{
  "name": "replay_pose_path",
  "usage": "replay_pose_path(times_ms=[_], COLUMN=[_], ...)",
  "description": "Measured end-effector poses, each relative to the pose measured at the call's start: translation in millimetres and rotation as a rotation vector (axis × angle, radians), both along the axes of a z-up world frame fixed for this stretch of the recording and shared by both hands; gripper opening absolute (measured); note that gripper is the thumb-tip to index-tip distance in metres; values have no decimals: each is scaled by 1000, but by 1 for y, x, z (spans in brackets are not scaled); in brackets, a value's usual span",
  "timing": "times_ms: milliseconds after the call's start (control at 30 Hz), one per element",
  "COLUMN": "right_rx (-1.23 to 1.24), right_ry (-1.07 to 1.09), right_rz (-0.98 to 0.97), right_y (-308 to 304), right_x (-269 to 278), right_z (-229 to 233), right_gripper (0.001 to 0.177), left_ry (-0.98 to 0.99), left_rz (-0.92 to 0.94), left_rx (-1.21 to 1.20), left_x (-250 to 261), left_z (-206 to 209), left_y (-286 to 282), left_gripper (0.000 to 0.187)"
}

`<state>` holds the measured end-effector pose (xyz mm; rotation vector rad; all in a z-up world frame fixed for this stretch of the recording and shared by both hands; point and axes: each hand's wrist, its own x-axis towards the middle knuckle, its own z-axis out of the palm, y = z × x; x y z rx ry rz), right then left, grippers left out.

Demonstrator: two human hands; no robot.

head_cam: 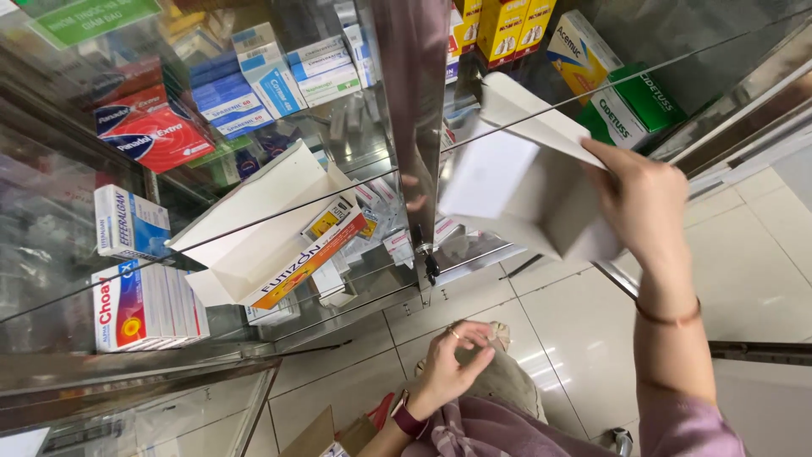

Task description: Organizing and inspecting medicine boxes on storage shelves.

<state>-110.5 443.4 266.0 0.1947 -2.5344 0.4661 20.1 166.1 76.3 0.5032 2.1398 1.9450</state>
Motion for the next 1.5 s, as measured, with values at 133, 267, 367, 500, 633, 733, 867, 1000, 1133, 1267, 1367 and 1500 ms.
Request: replay_pose_path(times_ms=[133,267,367,500,633,733,867,1000,1133,1267,1367,1500], right_rx=[146,251,325,300,329,313,154,-176,-351,-412,-469,-517], right_ry=[-50,-105,-167,-257,-236,-109,149,288,414,338,213,-34], right_rz=[89,172,252,347,327,317,432,433,331,360,323,236], right_y=[-29,-45,-63,-85,-93,-88,-76,-70,-65,-75,-79,-76], right_x=[-59,-117,-151,-182,-203,-194,-132,-54,4,47,70,95], right_z=[16,0,-12,-27,-47,-46,-10,-12,-84,-154,-188,-227], right_gripper=[20,19,20,23,24,25,26,9,6,6,6,7], left_ry=[40,11,-27,-64,-89,-99,-146,-92,36,276,205,221], left_rz=[39,150,216,242,259,319,428,607,526,572,461,473], left_rx=[-35,-27,-7,8,-6,-49,-49,-471,-934,-1091,-1282,-1208], left_x=[7,8,8,10,9,4,-23,-66,-120,-161,-180,-206], left_z=[4,-8,-23,-38,-44,-61,-120,-164,-205,-258,-236,-256], left_y=[-8,-20,-26,-28,-30,-38,-66,-107,-138,-162,-170,-182], left_gripper=[20,17,15,14,12,12,14,17,46,62,75,64])
